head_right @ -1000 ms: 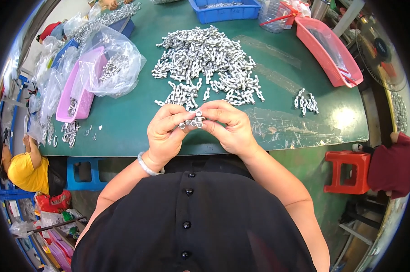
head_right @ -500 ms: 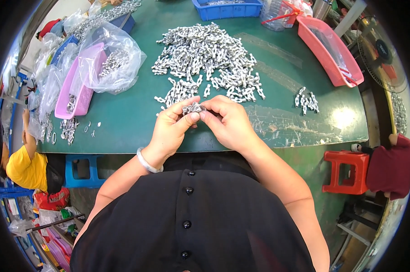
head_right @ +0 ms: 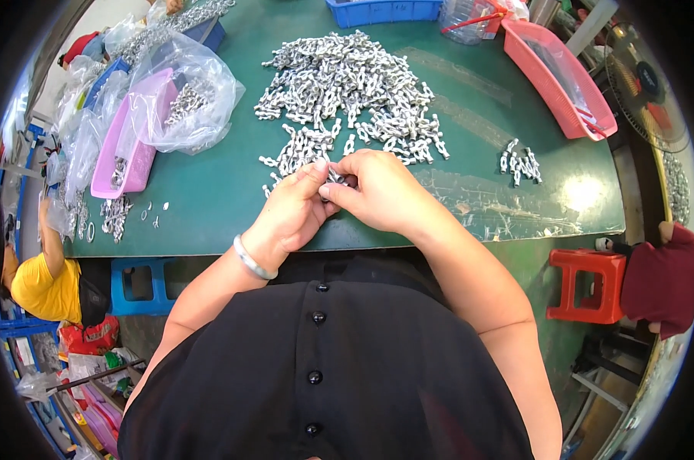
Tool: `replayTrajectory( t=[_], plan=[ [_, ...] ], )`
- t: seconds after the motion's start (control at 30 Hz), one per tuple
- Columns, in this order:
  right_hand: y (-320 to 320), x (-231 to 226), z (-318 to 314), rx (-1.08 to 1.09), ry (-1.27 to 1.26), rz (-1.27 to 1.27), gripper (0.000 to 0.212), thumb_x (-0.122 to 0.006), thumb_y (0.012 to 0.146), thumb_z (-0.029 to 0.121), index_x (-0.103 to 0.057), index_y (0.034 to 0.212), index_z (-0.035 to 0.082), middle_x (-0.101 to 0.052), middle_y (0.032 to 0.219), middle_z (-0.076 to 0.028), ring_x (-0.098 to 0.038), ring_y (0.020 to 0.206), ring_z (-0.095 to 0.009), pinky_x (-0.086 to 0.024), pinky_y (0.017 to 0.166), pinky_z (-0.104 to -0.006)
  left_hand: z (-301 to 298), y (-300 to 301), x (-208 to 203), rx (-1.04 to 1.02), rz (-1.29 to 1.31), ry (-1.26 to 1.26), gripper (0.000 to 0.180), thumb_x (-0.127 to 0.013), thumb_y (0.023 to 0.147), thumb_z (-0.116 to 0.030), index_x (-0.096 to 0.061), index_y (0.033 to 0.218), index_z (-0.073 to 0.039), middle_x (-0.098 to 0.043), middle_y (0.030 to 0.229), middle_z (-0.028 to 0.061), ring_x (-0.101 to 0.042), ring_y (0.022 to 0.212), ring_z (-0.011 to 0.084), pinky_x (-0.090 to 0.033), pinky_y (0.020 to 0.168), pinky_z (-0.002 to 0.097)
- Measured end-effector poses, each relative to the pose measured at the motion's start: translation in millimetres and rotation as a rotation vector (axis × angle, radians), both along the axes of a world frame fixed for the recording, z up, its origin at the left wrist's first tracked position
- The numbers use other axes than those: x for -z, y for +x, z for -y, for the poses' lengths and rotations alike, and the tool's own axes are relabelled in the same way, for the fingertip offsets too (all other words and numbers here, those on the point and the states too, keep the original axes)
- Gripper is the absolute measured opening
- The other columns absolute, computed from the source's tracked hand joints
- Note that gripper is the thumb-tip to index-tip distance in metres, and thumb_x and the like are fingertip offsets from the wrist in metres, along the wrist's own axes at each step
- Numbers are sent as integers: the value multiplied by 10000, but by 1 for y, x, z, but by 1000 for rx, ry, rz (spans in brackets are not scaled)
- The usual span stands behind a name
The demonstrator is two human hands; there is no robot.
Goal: The person picks up small metal components from a pile on the table, connects the pieces together by hand, and sets them on the work surface.
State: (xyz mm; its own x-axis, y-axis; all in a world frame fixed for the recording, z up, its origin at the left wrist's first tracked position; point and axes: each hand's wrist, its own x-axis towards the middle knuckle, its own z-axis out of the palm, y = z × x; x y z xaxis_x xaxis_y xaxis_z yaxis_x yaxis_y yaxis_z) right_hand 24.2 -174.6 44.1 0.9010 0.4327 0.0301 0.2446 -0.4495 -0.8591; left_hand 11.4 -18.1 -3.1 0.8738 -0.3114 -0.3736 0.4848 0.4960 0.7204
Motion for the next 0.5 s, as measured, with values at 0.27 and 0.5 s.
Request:
replayTrajectory(
  t=[0.27, 0.5],
  plan=[
    [7, 6, 10, -92, -33, 36, 224, -519, 876, 40, -630, 1059, -26, -633, 842, -111, -588, 736, -174, -473, 694, -296, -7, 9, -4, 91, -202, -203, 276, -464, 964, -312, -530, 991, -46, -565, 851, 37, -511, 717, 139, -442, 624, 263],
    [7, 4, 7, -81, -4, 63, 245, -507, 867, 6, -621, 1080, -38, -639, 862, -88, -603, 793, -146, -483, 738, -275, -11, 15, 1, 67, -282, -411, 232, -477, 926, -237, -548, 957, -19, -595, 843, 69, -540, 691, 153, -459, 628, 264]
  ],
)
